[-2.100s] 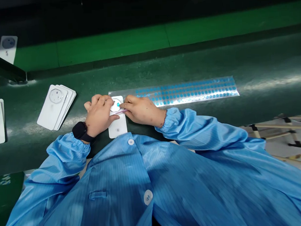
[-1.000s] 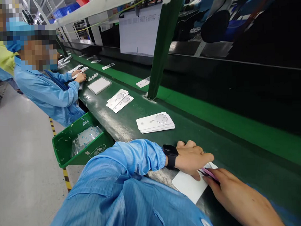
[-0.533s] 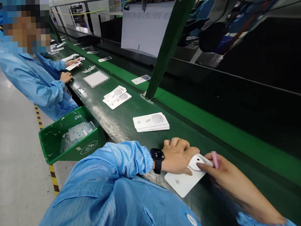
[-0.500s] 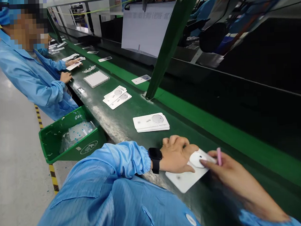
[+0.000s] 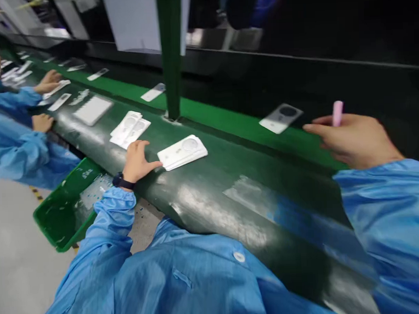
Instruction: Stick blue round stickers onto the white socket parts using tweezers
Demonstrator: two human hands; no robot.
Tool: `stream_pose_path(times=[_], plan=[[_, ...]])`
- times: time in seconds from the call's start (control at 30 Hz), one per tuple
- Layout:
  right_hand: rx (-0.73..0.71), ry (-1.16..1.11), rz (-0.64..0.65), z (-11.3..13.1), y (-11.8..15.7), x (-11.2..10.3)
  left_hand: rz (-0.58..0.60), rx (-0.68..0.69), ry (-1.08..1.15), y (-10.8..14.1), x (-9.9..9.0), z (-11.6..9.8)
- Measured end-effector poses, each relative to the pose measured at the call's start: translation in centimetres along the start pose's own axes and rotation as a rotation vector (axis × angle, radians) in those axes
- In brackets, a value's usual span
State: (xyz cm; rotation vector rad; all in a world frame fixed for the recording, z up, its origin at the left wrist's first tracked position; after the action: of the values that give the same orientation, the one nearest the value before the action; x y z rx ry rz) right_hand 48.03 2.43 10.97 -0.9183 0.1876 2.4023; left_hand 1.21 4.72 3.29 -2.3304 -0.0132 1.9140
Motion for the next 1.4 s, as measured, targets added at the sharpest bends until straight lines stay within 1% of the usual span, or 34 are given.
stream_pose_path(times=[0.03,0.07,0.1,0.17,0.23,0.3,0.4,0.47,0.57,0.63,0.7,0.77,0.8,0.83,0.87,0.9,0.93,1.0,1.07,1.1,1.13,1.2,1.3,1.4], plan=[[0.178,-0.066,0.011,0.5,1.6,-0.5,0.039,0.024,-0.013,-0.5,0.3,0.3],[0.272,-0.081,-0.009,1.0,3.1,-1.1,0.073,0.050,-0.026,-0.9,0.6,0.3],[0.322,-0.084,-0.008,1.4,4.4,-1.7,0.099,0.079,-0.037,-1.3,0.8,0.1],[0.369,-0.077,0.006,1.4,6.7,-3.0,0.121,0.134,-0.055,-2.1,0.9,-0.7],[0.419,-0.091,0.018,0.5,8.6,-4.1,0.132,0.185,-0.064,-2.8,0.9,-1.9],[0.443,-0.100,0.003,-0.6,9.9,-4.8,0.164,0.226,-0.063,-3.6,1.0,-3.0],[0.395,-0.125,-0.016,-1.6,11.1,-4.8,0.206,0.237,-0.052,-4.5,1.1,-4.3],[0.370,-0.173,0.010,-1.8,11.5,-4.3,0.200,0.232,-0.052,-4.9,1.1,-4.6],[0.340,-0.230,0.055,-1.9,11.8,-3.4,0.135,0.203,-0.041,-5.0,0.4,-4.4],[0.303,-0.281,0.052,-2.1,11.9,-2.8,0.028,0.166,-0.010,-4.5,-0.4,-4.1],[0.258,-0.359,0.036,-2.7,12.0,-2.4,-0.109,0.145,0.020,-3.5,-1.6,-4.0],[0.239,-0.505,0.056,-3.7,11.9,-2.1,-0.222,0.167,0.039,-2.1,-2.8,-4.4],[0.248,-0.614,0.076,-4.3,11.8,-2.0,-0.260,0.191,0.050,-1.5,-3.2,-4.9],[0.264,-0.741,0.101,-4.9,11.7,-1.9,-0.279,0.212,0.061,-0.8,-3.5,-5.5],[0.267,-0.858,0.108,-5.5,11.6,-1.8,-0.273,0.227,0.079,-0.2,-3.5,-6.2],[0.259,-0.952,0.098,-5.9,11.6,-1.8,-0.236,0.237,0.108,0.4,-3.3,-7.1],[0.240,-1.013,0.076,-6.3,11.5,-1.7,-0.163,0.248,0.146,1.0,-2.8,-8.1],[0.194,-1.040,0.036,-6.7,11.6,-1.4,0.045,0.271,0.258,2.4,-1.2,-10.2],[0.178,-1.003,0.053,-6.9,12.0,-0.9,0.247,0.296,0.370,3.7,0.7,-12.3],[0.187,-0.977,0.081,-7.0,12.3,-0.7,0.308,0.300,0.411,4.3,1.6,-13.1],[0.202,-0.946,0.113,-7.1,12.7,-0.4,0.346,0.299,0.439,4.9,2.3,-13.9],[0.239,-0.871,0.175,-7.2,13.3,0.0,0.394,0.299,0.455,5.8,3.2,-15.0],[0.279,-0.778,0.239,-7.5,13.8,0.2,0.492,0.345,0.417,6.6,3.0,-15.7],[0.315,-0.749,0.297,-7.6,14.2,0.1,0.580,0.441,0.343,6.8,1.8,-15.5]])
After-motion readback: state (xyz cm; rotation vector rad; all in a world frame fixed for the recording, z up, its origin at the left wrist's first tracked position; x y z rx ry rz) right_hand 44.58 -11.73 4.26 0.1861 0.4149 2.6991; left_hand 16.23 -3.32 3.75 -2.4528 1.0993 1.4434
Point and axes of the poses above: each hand's wrist, its own y-axis away from the middle knuckle, its own x-axis out of the palm, z = x × y, the point moved 1 cm from there along -y, towards the middle knuckle, and after that the axes turned 13 degrees about -y, right-handed, at the moved point
